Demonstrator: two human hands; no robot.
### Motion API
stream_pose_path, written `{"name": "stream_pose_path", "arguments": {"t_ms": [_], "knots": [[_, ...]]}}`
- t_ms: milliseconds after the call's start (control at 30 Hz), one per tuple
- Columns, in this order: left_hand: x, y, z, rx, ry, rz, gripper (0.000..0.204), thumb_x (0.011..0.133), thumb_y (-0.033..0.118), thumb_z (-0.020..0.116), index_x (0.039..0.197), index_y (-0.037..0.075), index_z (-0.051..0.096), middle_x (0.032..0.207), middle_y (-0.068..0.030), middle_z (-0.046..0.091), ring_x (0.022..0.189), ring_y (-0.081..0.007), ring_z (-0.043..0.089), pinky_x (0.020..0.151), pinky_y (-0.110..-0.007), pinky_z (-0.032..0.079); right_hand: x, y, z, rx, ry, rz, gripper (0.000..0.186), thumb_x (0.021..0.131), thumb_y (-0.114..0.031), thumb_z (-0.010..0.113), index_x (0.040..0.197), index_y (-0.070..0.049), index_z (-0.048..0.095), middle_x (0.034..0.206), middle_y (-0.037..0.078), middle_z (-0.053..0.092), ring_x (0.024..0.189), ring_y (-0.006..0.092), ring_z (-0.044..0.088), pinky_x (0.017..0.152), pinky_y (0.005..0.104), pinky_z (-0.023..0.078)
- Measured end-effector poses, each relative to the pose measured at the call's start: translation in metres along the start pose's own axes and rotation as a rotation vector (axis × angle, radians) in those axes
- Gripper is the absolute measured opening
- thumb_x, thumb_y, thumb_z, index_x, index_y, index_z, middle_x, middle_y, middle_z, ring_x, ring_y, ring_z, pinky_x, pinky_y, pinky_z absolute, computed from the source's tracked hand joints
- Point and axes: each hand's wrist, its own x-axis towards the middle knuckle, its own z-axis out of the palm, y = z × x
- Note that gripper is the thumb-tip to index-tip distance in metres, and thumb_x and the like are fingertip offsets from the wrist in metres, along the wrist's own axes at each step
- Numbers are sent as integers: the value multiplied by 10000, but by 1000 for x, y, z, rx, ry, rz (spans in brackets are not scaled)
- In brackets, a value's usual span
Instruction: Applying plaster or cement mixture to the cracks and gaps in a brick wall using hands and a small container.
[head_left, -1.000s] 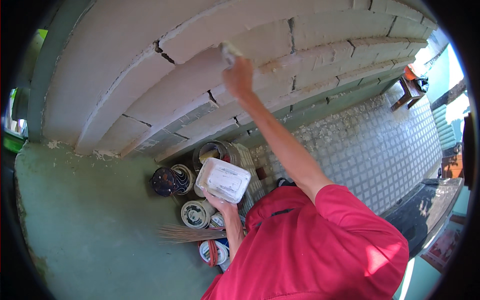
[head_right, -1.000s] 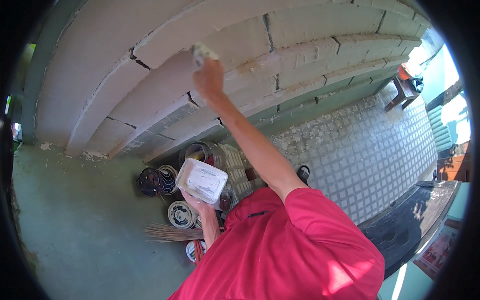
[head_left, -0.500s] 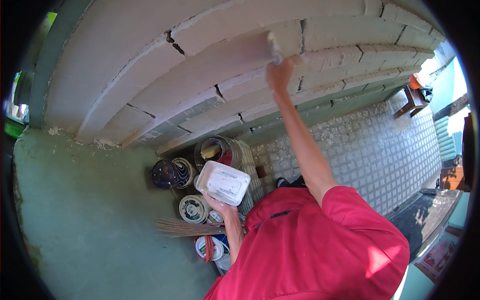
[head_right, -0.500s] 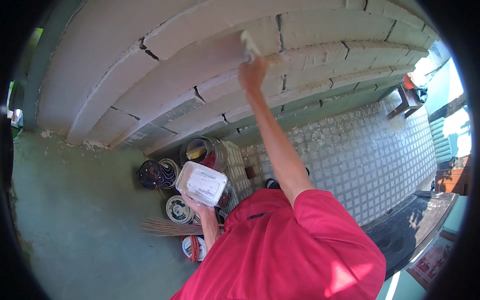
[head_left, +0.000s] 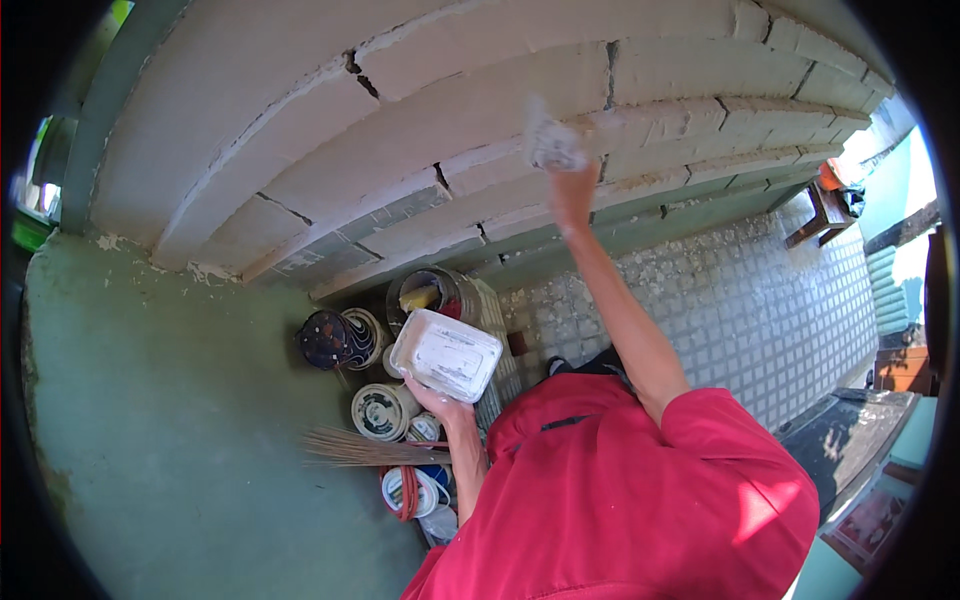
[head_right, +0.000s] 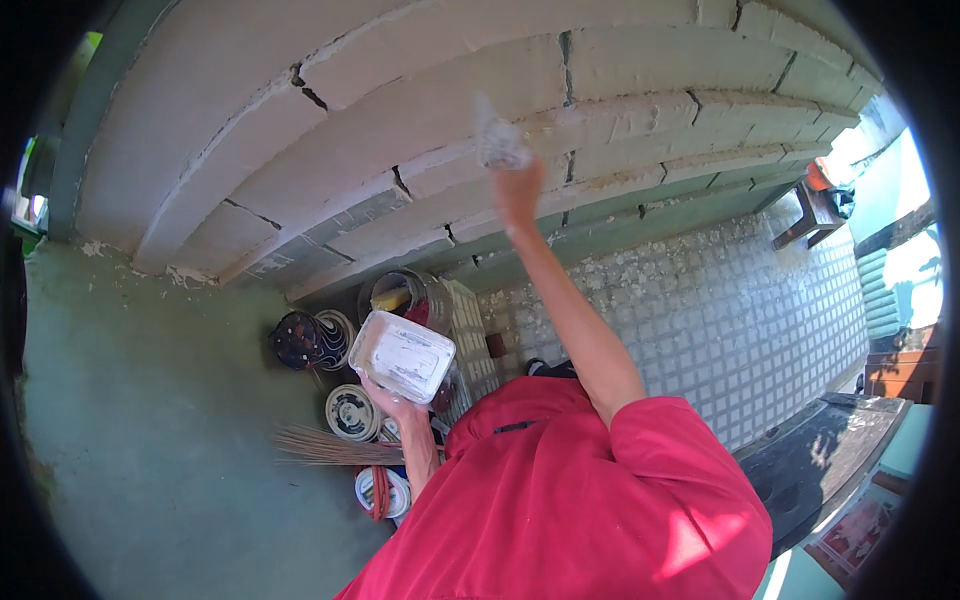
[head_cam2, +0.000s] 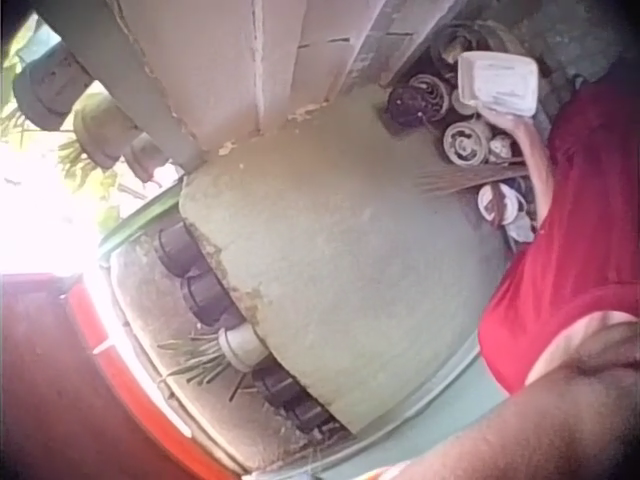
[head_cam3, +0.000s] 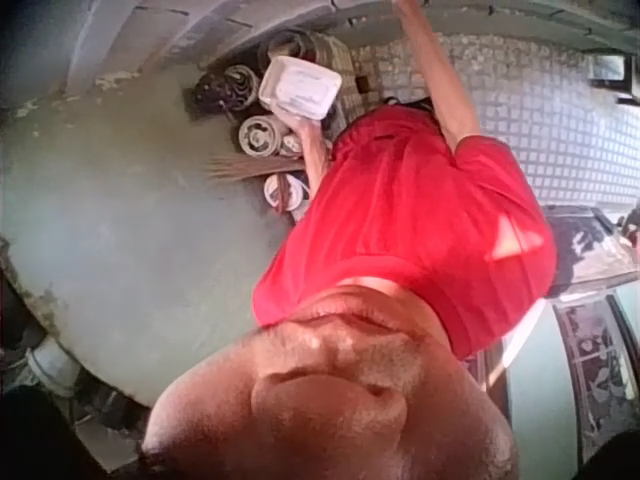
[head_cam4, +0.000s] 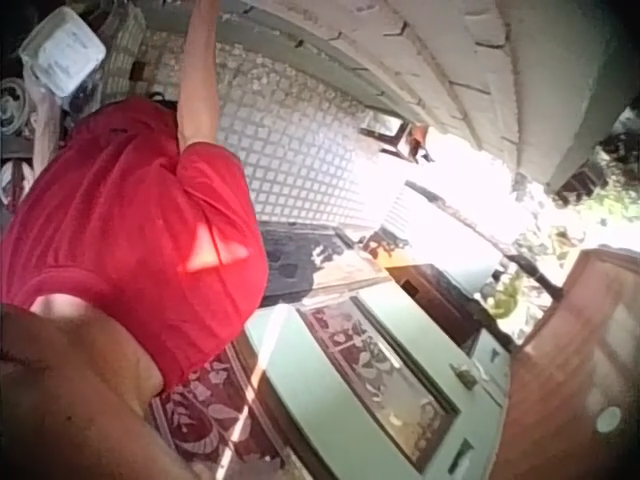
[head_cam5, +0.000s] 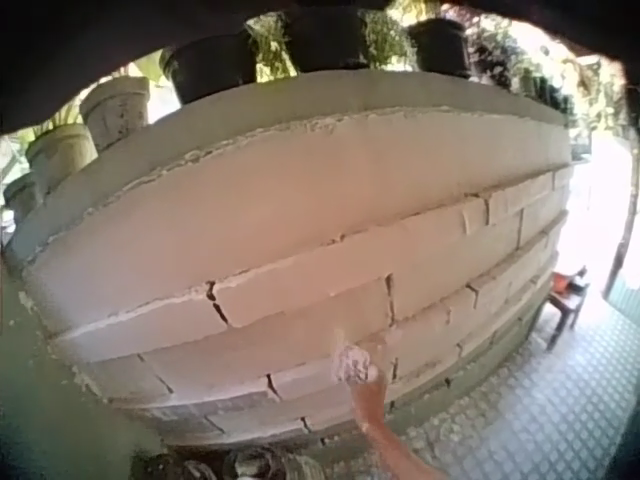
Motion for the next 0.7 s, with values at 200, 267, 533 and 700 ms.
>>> {"name": "stream_pose_path", "arguments": {"t_ms": [200, 267, 533, 700], "knots": [[-6, -3, 10, 2, 16, -6, 620, 939, 515, 309, 1382, 84, 348, 1395, -96, 407, 1253, -296, 421, 1035, -405, 352, 13, 48, -58, 1034, 32, 528, 111, 829, -68, 510, 875, -38, 607, 803, 83, 652, 753, 214, 652, 702, 323, 551], [-7, -3, 19, -11, 42, 0, 594, 943, 494, 316, 1364, 78, 367, 1366, -99, 435, 1226, -294, 449, 1016, -407, 379, 9, 46, -59, 1043, 17, 554, 83, 821, -79, 519, 835, -48, 595, 797, 87, 644, 759, 214, 644, 697, 327, 542], [-14, -16, 25, -31, 74, 64, 576, 947, 477, 318, 1354, 73, 374, 1346, -103, 454, 1210, -291, 466, 1005, -406, 396, -23, 16, -54, 1140, -194, 865, 143, 809, -113, 525, 875, -21, 612, 920, 121, 650, 877, 255, 635, 821, 365, 514], [-31, -31, 24, -50, 103, 55, 576, 952, 483, 308, 1355, 77, 378, 1351, -96, 452, 1212, -288, 464, 1014, -403, 381, -29, 10, -44, 1023, -303, 749, 264, 786, -36, 552, 1032, 36, 614, 1034, 146, 641, 956, 275, 619, 862, 357, 475]]}}
